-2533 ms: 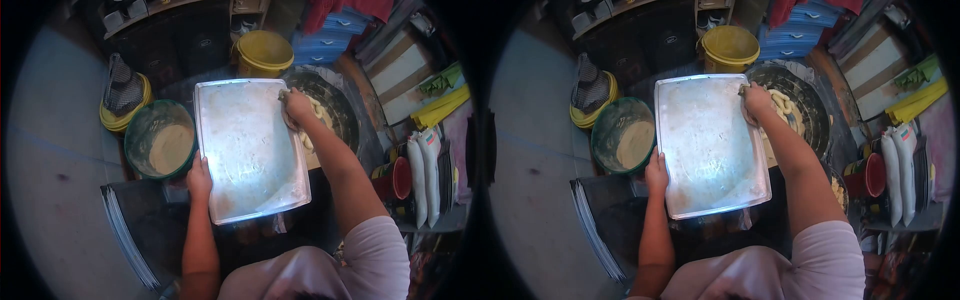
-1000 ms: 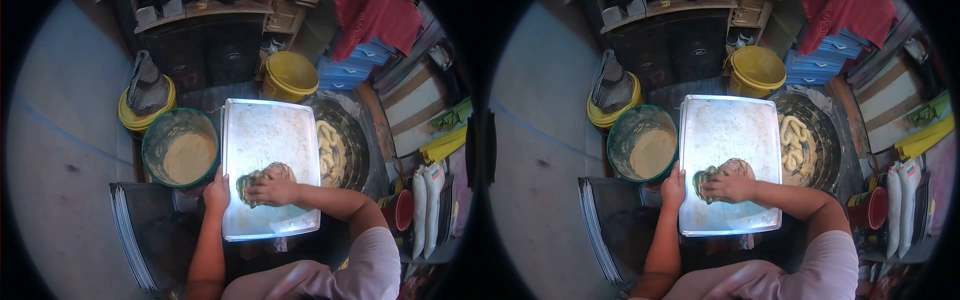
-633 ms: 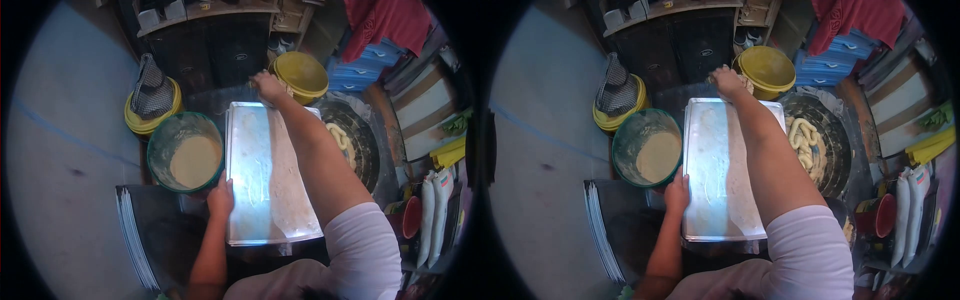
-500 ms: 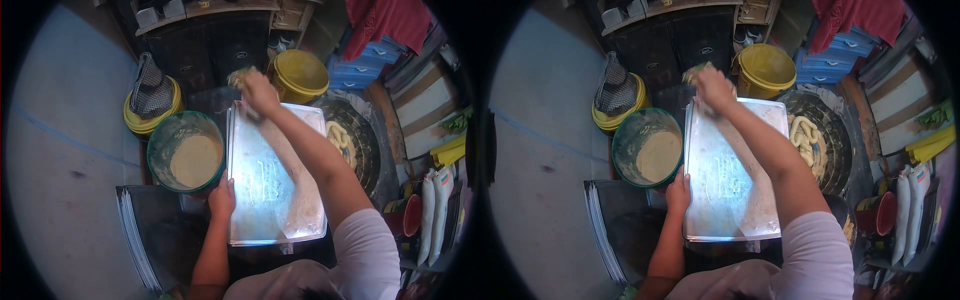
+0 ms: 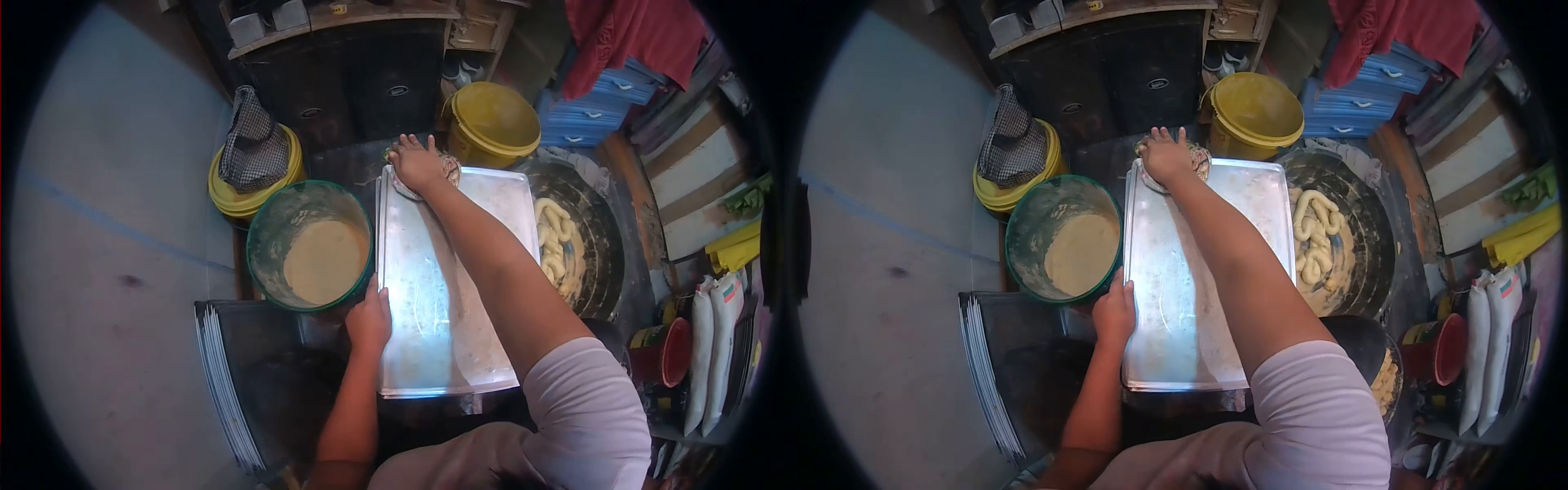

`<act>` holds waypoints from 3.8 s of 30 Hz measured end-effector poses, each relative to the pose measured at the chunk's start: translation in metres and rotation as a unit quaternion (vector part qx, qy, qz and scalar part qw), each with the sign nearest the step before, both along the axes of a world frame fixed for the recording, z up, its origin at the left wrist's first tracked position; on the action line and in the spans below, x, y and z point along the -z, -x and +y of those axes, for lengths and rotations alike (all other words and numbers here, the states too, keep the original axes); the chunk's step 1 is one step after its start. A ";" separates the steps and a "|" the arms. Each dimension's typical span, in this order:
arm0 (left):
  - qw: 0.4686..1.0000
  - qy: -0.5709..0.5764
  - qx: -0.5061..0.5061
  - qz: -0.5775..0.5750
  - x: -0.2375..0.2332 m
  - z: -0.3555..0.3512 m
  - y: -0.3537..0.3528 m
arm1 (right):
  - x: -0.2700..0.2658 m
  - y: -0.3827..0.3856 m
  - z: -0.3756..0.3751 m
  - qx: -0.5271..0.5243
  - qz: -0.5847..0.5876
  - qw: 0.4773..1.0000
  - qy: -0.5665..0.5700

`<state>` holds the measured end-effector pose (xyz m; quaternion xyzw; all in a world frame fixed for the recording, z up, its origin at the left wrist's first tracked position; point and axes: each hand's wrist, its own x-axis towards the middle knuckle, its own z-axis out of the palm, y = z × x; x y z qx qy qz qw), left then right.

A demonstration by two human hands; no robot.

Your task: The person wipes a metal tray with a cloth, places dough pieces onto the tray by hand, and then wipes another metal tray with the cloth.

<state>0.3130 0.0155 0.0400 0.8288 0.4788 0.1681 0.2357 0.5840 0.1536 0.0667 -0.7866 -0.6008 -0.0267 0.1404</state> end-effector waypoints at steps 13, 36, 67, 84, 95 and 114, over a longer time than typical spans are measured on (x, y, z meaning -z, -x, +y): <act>1.000 -0.013 -0.008 -0.003 0.007 -0.003 0.002 | -0.006 0.079 -0.136 -0.150 0.036 0.988 0.011; 0.997 0.040 -0.018 -0.059 0.006 0.003 -0.003 | 0.019 -0.073 -0.178 0.381 -0.043 0.923 -0.014; 0.987 0.111 -0.008 -0.119 -0.001 0.005 0.000 | -0.063 0.022 -0.299 0.122 0.445 0.874 -0.156; 0.993 0.030 -0.023 -0.113 0.012 0.006 -0.001 | 0.010 0.195 -0.344 -0.297 0.154 0.942 0.024; 0.990 0.030 -0.034 -0.133 0.010 0.000 -0.003 | 0.003 0.120 -0.397 -0.013 0.186 0.982 -0.002; 0.995 -0.004 -0.043 -0.089 0.005 -0.004 -0.002 | -0.020 0.218 -0.342 -0.162 0.008 0.980 0.119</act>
